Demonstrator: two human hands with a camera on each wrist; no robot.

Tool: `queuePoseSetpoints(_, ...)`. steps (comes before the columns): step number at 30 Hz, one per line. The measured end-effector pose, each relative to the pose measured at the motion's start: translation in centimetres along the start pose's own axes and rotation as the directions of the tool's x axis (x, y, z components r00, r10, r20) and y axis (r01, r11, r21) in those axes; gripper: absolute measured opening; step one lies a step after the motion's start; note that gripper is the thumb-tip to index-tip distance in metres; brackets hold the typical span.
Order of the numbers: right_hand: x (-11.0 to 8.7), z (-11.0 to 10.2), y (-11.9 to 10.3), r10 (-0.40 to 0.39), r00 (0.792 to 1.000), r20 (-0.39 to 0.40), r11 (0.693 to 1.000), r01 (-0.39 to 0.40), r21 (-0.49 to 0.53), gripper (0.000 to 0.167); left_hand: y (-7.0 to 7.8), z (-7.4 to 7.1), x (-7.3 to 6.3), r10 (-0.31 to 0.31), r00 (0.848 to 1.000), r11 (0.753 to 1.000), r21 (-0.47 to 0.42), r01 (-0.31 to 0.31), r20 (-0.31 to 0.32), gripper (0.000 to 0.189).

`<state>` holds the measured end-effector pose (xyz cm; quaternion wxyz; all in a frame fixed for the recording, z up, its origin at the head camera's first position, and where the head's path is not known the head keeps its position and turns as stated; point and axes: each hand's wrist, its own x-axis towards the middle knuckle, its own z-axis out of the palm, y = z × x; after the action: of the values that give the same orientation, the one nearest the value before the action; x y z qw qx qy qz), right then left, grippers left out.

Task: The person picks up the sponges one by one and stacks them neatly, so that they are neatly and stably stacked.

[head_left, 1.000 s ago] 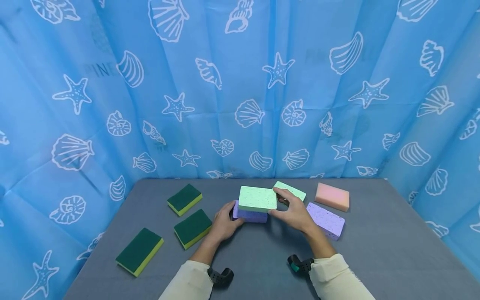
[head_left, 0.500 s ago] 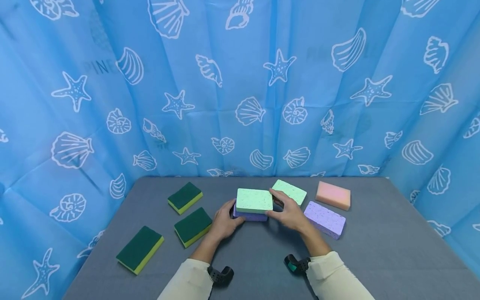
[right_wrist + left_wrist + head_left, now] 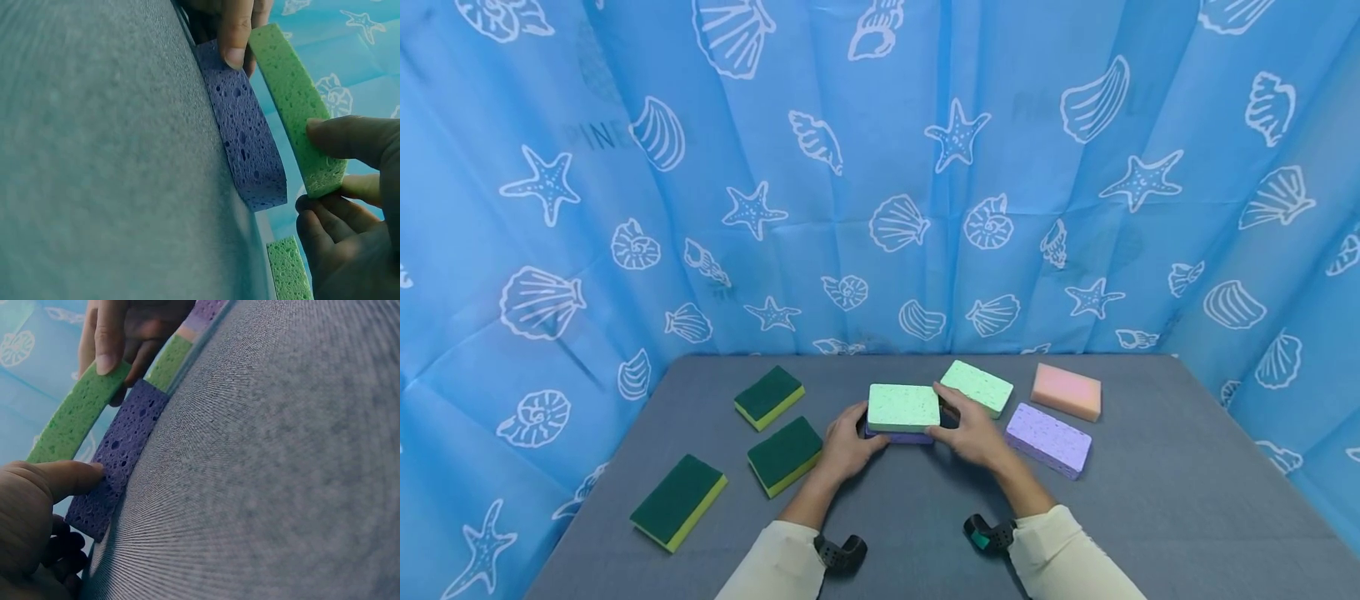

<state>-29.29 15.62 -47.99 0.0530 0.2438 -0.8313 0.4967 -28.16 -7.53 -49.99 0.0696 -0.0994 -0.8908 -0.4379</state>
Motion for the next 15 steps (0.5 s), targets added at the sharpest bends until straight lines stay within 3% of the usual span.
queuePoseSetpoints(15,-0.19,0.44,-0.29,0.044,0.999,0.003,0.999,-0.044,-0.024,0.071,-0.03,0.06,-0.18,0.031,0.999,1.0,-0.001,-0.031,-0.022,0.056)
